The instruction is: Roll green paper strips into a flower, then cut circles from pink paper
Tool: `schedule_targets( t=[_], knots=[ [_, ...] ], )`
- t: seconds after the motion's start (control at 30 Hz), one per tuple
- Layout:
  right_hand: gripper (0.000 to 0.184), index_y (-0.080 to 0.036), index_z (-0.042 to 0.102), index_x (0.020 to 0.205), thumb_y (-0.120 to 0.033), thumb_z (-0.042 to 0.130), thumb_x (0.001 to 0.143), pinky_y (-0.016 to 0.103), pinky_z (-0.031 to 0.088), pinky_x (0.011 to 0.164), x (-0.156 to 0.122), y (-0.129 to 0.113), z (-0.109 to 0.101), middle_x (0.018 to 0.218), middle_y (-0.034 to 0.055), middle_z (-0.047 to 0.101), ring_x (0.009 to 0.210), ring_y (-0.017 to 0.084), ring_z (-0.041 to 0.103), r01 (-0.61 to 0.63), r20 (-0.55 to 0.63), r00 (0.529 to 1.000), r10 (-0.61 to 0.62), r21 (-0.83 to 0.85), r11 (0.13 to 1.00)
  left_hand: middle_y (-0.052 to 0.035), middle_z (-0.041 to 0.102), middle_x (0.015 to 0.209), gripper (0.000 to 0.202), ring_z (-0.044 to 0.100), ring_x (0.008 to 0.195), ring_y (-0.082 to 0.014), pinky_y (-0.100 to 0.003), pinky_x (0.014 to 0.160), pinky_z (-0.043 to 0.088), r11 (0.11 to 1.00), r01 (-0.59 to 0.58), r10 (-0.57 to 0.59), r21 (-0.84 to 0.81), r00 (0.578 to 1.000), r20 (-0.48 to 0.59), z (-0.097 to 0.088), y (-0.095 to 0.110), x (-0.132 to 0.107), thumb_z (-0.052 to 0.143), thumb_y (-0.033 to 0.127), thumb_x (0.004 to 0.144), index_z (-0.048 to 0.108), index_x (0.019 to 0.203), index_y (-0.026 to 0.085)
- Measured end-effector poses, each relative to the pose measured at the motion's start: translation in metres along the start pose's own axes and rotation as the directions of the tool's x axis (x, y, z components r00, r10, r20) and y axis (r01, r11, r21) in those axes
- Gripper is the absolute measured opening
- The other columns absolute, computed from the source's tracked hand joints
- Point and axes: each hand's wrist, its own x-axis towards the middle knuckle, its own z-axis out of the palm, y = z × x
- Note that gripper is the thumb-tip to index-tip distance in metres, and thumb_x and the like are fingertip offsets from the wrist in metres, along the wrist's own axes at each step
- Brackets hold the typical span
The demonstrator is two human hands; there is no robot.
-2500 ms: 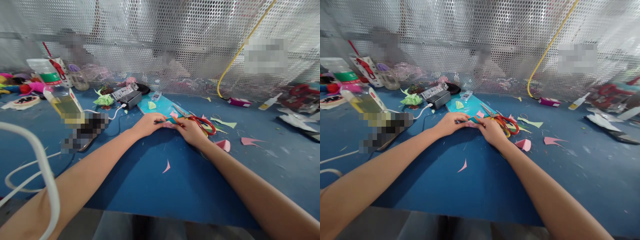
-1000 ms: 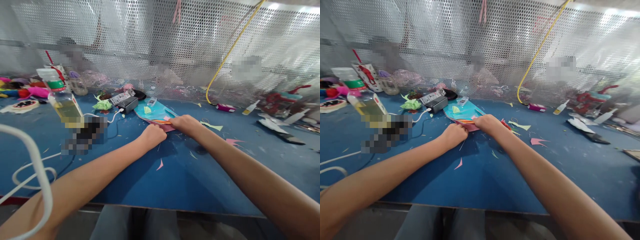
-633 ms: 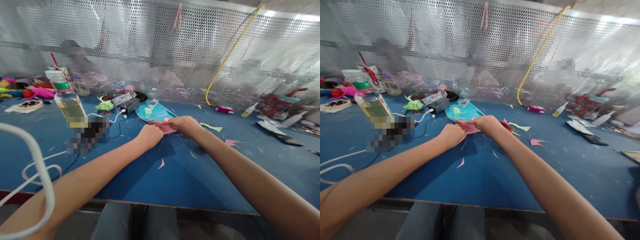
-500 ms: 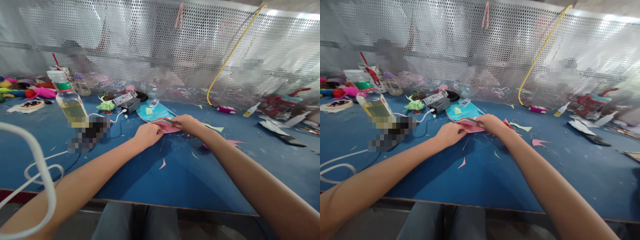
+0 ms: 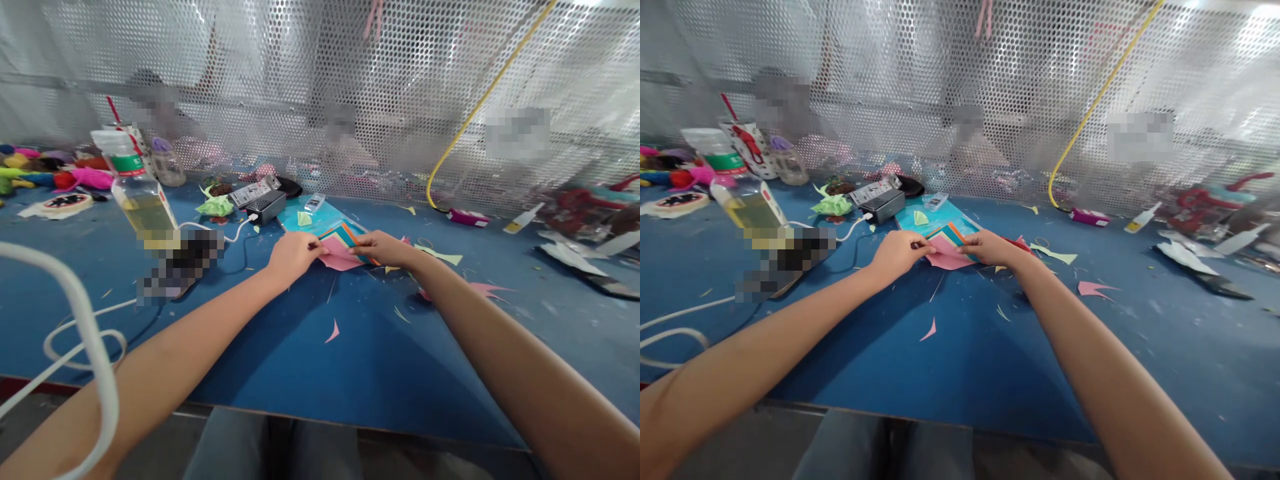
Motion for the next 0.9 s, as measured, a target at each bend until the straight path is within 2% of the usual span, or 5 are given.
schedule_targets(
  t=[0.37, 0.57, 0.7, 0.8, 0.9],
  knots=[
    [0.047, -0.021, 0.041, 0.054, -0.063, 0.045, 0.075, 0.025, 0.028, 0.048, -0.003, 0.001, 0.005, 0.053, -0.0055, 0.033, 0.048, 0.01, 0.033, -0.016, 0.015, 1.0, 0.015, 0.056, 0.998, 0.0, 0.073, 0.077, 0.023, 0.065, 0.073, -0.0195, -0.027, 0.057, 0.041, 0.994, 0.077, -0.079, 0.084, 0.996, 0.028, 0.007, 0.005, 0.002, 0.063, 0.049, 0.078, 0.074, 0.078, 0.029],
    [0.041, -0.02, 0.049, 0.058, -0.055, 0.045, 0.078, 0.025, 0.032, 0.053, -0.005, -0.007, 0.004, 0.057, -0.0035, 0.042, 0.055, 0.013, 0.042, 0.037, -0.027, 0.999, -0.037, -0.009, 0.999, -0.0044, 0.072, 0.073, 0.047, 0.063, 0.065, -0.0189, -0.027, 0.05, 0.037, 0.988, 0.098, -0.1, 0.12, 0.995, 0.015, 0.008, 0.007, 0.003, 0.052, 0.066, 0.077, 0.074, 0.075, 0.025],
    [0.037, -0.021, 0.048, 0.058, -0.05, 0.042, 0.08, 0.026, 0.034, 0.058, -0.009, -0.013, 0.005, 0.061, -0.0024, 0.045, 0.06, 0.014, 0.044, 0.078, -0.073, 0.994, -0.082, -0.066, 0.995, -0.0047, 0.068, 0.066, 0.044, 0.061, 0.06, -0.0179, -0.026, 0.048, 0.036, 0.978, 0.093, -0.091, 0.185, 0.996, -0.02, 0.007, 0.007, 0.001, 0.051, 0.058, 0.082, 0.069, 0.068, 0.02],
    [0.034, -0.021, 0.046, 0.059, -0.047, 0.041, 0.081, 0.027, 0.035, 0.058, -0.009, -0.013, 0.005, 0.06, -0.0024, 0.045, 0.06, 0.015, 0.044, 0.074, -0.117, 0.989, -0.087, -0.11, 0.991, -0.007, 0.069, 0.081, 0.033, 0.062, 0.076, -0.0205, -0.028, 0.056, 0.042, 0.969, 0.009, 0.001, 0.245, 0.999, -0.041, 0.001, 0.009, 0.0, 0.055, 0.048, 0.084, 0.066, 0.081, 0.017],
    [0.031, -0.021, 0.046, 0.06, -0.042, 0.04, 0.082, 0.027, 0.036, 0.059, -0.009, -0.014, 0.005, 0.06, -0.0022, 0.047, 0.06, 0.015, 0.045, 0.056, -0.153, 0.985, -0.08, -0.156, 0.986, -0.008, 0.066, 0.105, 0.02, 0.057, 0.103, -0.0202, -0.03, 0.077, 0.045, 0.934, -0.214, 0.21, 0.287, 0.977, 0.043, -0.005, 0.013, 0.0, 0.054, 0.031, 0.088, 0.063, 0.099, 0.017]
  ],
)
